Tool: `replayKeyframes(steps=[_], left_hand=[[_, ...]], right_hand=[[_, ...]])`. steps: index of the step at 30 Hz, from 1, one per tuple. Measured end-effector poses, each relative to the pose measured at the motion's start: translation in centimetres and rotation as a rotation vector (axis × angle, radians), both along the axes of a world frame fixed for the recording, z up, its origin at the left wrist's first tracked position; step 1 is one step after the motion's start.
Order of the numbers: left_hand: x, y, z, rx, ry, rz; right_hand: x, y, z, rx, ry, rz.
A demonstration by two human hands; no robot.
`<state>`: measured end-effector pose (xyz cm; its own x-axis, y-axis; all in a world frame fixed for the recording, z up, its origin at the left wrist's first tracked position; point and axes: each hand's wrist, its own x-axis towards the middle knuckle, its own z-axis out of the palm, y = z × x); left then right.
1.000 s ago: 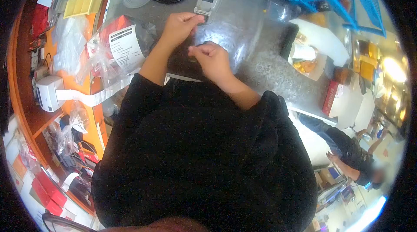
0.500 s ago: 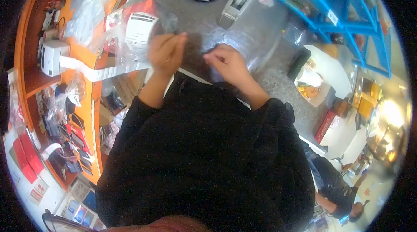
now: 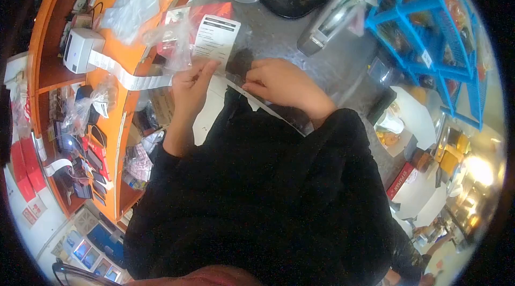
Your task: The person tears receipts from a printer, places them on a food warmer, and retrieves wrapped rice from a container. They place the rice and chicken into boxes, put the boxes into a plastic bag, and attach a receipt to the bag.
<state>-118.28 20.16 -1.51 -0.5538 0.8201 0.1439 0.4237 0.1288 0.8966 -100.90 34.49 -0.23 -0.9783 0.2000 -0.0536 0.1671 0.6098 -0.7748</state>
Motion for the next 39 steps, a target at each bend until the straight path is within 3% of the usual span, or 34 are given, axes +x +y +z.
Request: replayKeyframes(steps=[2, 5, 8, 11, 13, 15, 17, 18, 20, 22, 24, 27, 31, 33, 34, 35, 37, 39], left_hand=[[-1.4, 1.0, -0.2, 0.199, 0.287, 0.005], [-3.9, 1.5, -2.1, 0.235, 0.303, 0.201], [-5.2, 1.3, -2.7, -0.175, 0.632, 0.346], [-7.6, 0.3, -8.6, -0.087, 0.785, 0.32], [-8.7, 0.9, -9.7, -0.116, 0.687, 0.36], [-7.2, 1.5, -3.7, -0.092, 0.408, 0.437], [-7.9, 1.6, -2.0, -0.055, 0.487, 0.389], [-8.5, 1.1, -0.9, -0.198, 0.505, 0.282], [-10.3, 0.9, -2.5, -0.131, 0.466, 0.187], [-11.7, -0.2, -1.5, -0.026, 0.281, 0.133], [-13.4, -2.4, -0.2, 0.036, 0.179, 0.031], [-18.3, -7.6, -2.2, 0.068, 0.344, -0.081], [-26.2, -17.0, -4.3, 0.042, 0.44, -0.107], [-29.4, -22.9, -6.2, -0.049, 0.413, -0.1], [-31.0, -25.3, -7.0, -0.105, 0.375, -0.098], [-32.4, -26.6, -6.1, 0.01, 0.335, -0.009], [-33.7, -29.5, -2.2, 0.205, 0.348, 0.146], [-36.5, -31.7, 1.6, 0.35, 0.591, 0.278]], right_hand=[[-1.1, 0.2, 0.4, 0.02, 0.009, -0.049], [-3.4, 0.0, -0.7, 0.03, 0.001, -0.192], [-5.6, -1.5, -4.7, 0.153, 0.01, -0.374], [-7.1, -2.6, -5.8, 0.29, -0.083, -0.496], [-7.2, -2.3, -7.2, 0.303, -0.057, -0.535], [-7.2, -1.9, -6.9, 0.36, -0.076, -0.568], [-6.6, -0.8, -8.5, 0.4, -0.108, -0.592], [-6.3, -0.2, -8.8, 0.415, -0.192, -0.578], [-5.9, 0.1, -5.3, 0.359, -0.368, -0.609], [-5.1, 1.2, -5.4, 0.512, -0.416, -0.683], [-7.6, 0.2, 0.7, 0.354, -0.077, -0.733], [-14.6, -3.7, 6.5, 0.337, 0.149, -0.636], [-19.1, -1.0, -0.3, 0.728, 0.061, -0.401], [-19.6, 0.3, -1.7, 0.665, -0.04, -0.477], [-20.0, 0.4, -0.9, 0.364, 0.05, -0.592], [-20.6, 0.2, 0.0, 0.054, 0.134, -0.697], [-23.0, 0.6, -0.7, -0.225, 0.448, -0.838], [-25.0, 1.9, 0.0, -0.15, 0.62, -0.83]])
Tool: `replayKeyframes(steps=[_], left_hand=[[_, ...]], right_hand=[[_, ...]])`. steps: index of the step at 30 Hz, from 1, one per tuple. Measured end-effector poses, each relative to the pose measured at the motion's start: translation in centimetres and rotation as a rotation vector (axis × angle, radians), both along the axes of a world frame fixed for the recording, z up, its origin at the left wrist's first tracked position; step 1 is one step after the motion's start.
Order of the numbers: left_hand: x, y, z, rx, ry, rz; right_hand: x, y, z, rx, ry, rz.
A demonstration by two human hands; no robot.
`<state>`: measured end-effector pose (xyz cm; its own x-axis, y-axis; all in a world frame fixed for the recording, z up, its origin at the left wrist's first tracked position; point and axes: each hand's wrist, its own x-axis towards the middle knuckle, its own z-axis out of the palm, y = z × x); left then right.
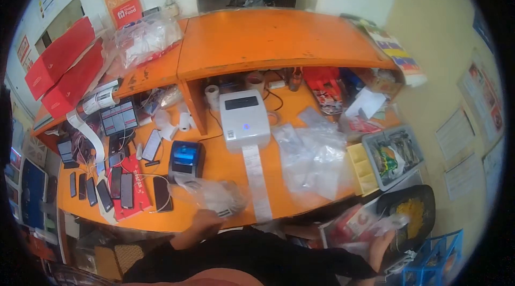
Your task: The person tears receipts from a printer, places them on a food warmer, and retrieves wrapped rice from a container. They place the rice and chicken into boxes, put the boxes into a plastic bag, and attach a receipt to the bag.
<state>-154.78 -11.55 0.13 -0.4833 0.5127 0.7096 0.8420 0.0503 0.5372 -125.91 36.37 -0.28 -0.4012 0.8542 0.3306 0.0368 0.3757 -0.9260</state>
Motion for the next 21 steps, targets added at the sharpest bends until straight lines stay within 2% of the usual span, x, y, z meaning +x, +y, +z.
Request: replayKeyframes(steps=[1, 3, 4, 5, 6, 7, 8, 9, 10, 11, 12, 14, 16, 19, 21], left_hand=[[-2.1, -0.7, 2.1, 0.06, 0.176, 0.072], [-6.4, -2.6, 6.9, 0.196, 0.304, -0.021], [-8.7, -3.2, 8.6, 0.152, 0.418, 0.052], [-11.2, -3.8, 10.0, 0.108, 0.542, 0.128], [-14.1, -4.0, 11.5, -0.066, 0.559, 0.254], [-16.9, -4.2, 12.9, -0.249, 0.591, 0.37], [-19.6, -2.5, 15.5, -0.06, 0.605, 0.467], [-23.0, -1.4, 16.9, 0.056, 0.571, 0.499], [-26.0, -0.4, 17.4, 0.168, 0.536, 0.525], [-28.3, 0.5, 17.0, 0.16, 0.523, 0.613], [-30.5, 1.4, 16.2, 0.148, 0.506, 0.696], [-32.2, 2.5, 15.9, 0.061, 0.507, 0.861], [-32.0, 3.2, 15.1, -0.095, 0.521, 1.019], [-34.0, 3.8, 13.6, 0.032, 0.694, 1.092], [-34.4, 3.9, 13.2, 0.04, 0.724, 1.121]], right_hand=[[-1.5, 1.5, 1.0, 0.218, -0.071, 0.016], [-8.3, 2.3, 8.9, 0.492, -0.164, -0.142], [-11.8, 2.8, 12.8, 0.621, -0.209, -0.241], [-15.5, 1.9, 16.8, 0.317, -0.073, -0.245], [-19.2, 1.1, 20.8, 0.026, 0.105, -0.28], [-21.9, 2.0, 23.9, -0.059, 0.113, -0.232], [-26.1, 0.0, 27.4, -0.011, 0.227, -0.082], [-30.2, 1.4, 29.1, 0.065, 0.365, -0.002], [-32.9, 3.7, 31.0, 0.242, 0.232, 0.107], [-36.9, 2.7, 33.0, 0.352, 0.245, 0.145], [-40.8, 3.7, 34.8, 0.301, 0.205, 0.179], [-46.8, -1.5, 37.2, 0.335, 0.14, 0.186], [-52.9, -0.4, 37.3, 0.401, 0.002, 0.242], [-58.5, -2.2, 34.2, 0.422, -0.089, 0.54], [-58.7, -2.2, 33.2, 0.625, -0.166, 0.573]])
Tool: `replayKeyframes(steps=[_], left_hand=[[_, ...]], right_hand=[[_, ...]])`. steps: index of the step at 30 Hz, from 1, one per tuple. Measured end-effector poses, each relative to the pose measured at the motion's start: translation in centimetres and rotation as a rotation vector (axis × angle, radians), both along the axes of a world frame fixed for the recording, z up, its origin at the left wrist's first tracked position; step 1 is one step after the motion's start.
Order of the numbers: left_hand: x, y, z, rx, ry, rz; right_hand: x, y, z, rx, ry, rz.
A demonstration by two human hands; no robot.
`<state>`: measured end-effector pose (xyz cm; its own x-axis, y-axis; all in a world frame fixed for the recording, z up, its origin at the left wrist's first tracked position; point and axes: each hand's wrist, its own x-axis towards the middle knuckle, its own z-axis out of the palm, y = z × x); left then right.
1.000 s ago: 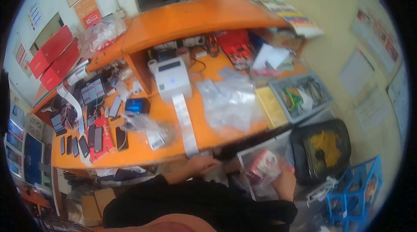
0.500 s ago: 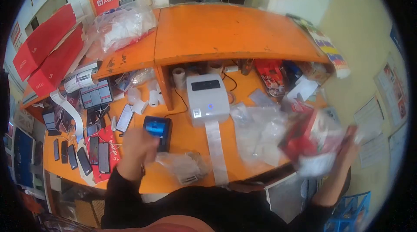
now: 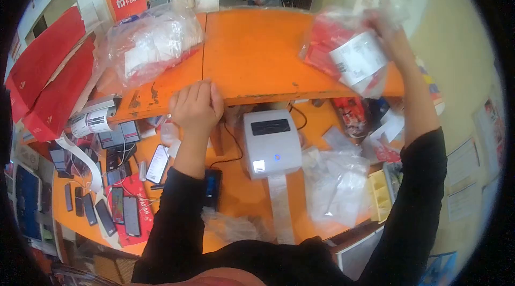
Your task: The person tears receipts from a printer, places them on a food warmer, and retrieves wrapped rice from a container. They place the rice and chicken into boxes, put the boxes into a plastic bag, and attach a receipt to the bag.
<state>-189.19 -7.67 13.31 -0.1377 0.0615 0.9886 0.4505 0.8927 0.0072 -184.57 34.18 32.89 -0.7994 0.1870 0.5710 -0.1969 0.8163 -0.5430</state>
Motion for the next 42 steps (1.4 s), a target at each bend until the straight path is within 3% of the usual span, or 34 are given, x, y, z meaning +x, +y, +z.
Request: replayKeyframes(steps=[1, 2, 4, 7, 10, 14, 20, 23, 25, 28, 30, 34, 37, 40, 42], left_hand=[[-0.1, -0.1, 0.0, -0.006, 0.025, 0.009], [-0.2, -0.2, 0.0, -0.024, 0.029, 0.012], [-0.1, -0.2, 0.1, -0.031, 0.05, 0.023], [0.1, 0.0, 0.1, -0.015, 0.039, 0.013], [0.0, 0.2, 0.1, -0.016, 0.019, 0.031], [-0.1, 0.3, -0.1, -0.014, 0.028, 0.061], [-0.4, 0.5, -0.3, 0.014, 0.038, 0.065], [-0.4, 0.4, -0.4, 0.027, 0.056, 0.056], [-0.5, 0.3, -0.4, 0.021, 0.06, 0.049], [-0.9, 0.2, -0.6, 0.026, 0.1, 0.015], [-0.6, 0.2, -0.1, 0.017, 0.064, 0.043], [-0.3, 0.0, -0.5, -0.025, 0.021, 0.045], [-0.7, 0.0, -0.4, -0.024, 0.093, 0.001], [0.3, -0.2, 0.2, -0.08, -0.007, 0.037], [0.3, -0.2, 0.1, -0.08, 0.0, 0.038]], right_hand=[[0.3, 0.5, -0.8, 0.1, -0.003, 0.016], [1.3, 1.7, -2.1, -0.151, 0.019, 0.173], [3.1, 3.4, -5.3, -0.022, 0.151, 0.225], [3.5, 12.1, -13.7, -0.196, -0.073, 0.237], [3.3, 11.4, -15.4, -0.301, -0.192, 0.262], [2.8, 6.3, -13.4, -0.352, -0.252, 0.209], [0.0, -0.3, -12.7, -0.145, -0.133, 0.021], [-2.3, -4.3, -10.4, -0.299, -0.37, -0.001], [-4.1, -5.8, -10.6, -0.337, -0.285, 0.011], [-7.9, -3.9, -13.4, 0.089, 0.153, -0.213], [-8.2, -3.4, -13.6, 0.03, 0.27, 0.009], [-8.5, -1.4, -14.5, 0.13, 0.125, -0.09], [-9.2, 0.5, -14.7, 0.024, 0.031, -0.02], [-7.3, -4.0, -14.1, -0.024, 0.295, -0.248], [-7.5, -3.2, -14.5, -0.01, 0.269, -0.225]])
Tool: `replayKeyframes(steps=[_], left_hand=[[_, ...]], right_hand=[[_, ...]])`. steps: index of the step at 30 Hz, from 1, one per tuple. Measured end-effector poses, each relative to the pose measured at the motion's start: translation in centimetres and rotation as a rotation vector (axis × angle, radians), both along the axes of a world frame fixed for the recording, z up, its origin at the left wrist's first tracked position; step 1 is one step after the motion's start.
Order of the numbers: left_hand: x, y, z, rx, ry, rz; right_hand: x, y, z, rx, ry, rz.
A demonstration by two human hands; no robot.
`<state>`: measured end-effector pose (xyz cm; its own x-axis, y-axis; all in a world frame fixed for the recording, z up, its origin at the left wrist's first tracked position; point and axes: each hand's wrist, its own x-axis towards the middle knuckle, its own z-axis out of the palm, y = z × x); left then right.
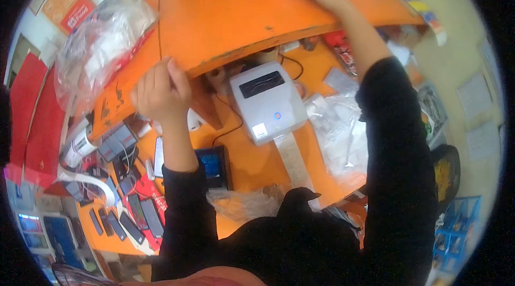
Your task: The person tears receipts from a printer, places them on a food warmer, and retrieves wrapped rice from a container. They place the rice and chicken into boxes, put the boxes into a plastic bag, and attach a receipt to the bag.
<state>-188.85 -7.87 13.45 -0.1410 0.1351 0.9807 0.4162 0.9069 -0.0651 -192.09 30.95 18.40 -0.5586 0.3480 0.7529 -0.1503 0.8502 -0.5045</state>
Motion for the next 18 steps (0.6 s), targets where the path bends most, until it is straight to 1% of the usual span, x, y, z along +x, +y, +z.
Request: replayKeyframes(steps=[1, 4, 7, 9, 11, 12, 15, 16, 18], left_hand=[[0.0, 0.1, 0.0, -0.001, 0.002, 0.0], [0.2, 0.3, 0.0, 0.001, -0.019, 0.009], [0.3, 0.2, -0.1, -0.005, -0.045, 0.025], [0.4, 0.2, -0.1, -0.011, -0.047, 0.023], [0.3, 0.2, -0.2, -0.013, -0.044, 0.025], [0.2, 0.2, -0.2, -0.01, -0.044, 0.029], [0.2, 0.4, -0.2, -0.006, -0.031, 0.01], [0.1, 0.4, -0.2, -0.002, -0.022, 0.019], [0.0, 0.6, -0.3, -0.002, -0.003, 0.033]], right_hand=[[0.0, 0.8, 0.1, 0.005, -0.016, 0.01], [2.4, -1.5, 1.4, -0.32, -0.122, 0.21], [2.1, -0.5, 1.4, -0.365, -0.159, 0.45], [2.9, -1.7, 1.8, -0.157, -0.118, 0.414], [2.4, -1.2, 1.0, -0.106, -0.127, 0.382], [2.4, -1.1, 0.9, -0.08, -0.111, 0.435], [2.9, -1.7, 1.2, 0.041, -0.106, 0.449], [3.4, -2.2, 1.5, 0.011, -0.13, 0.461], [3.3, -2.1, 1.4, 0.045, -0.102, 0.479]])
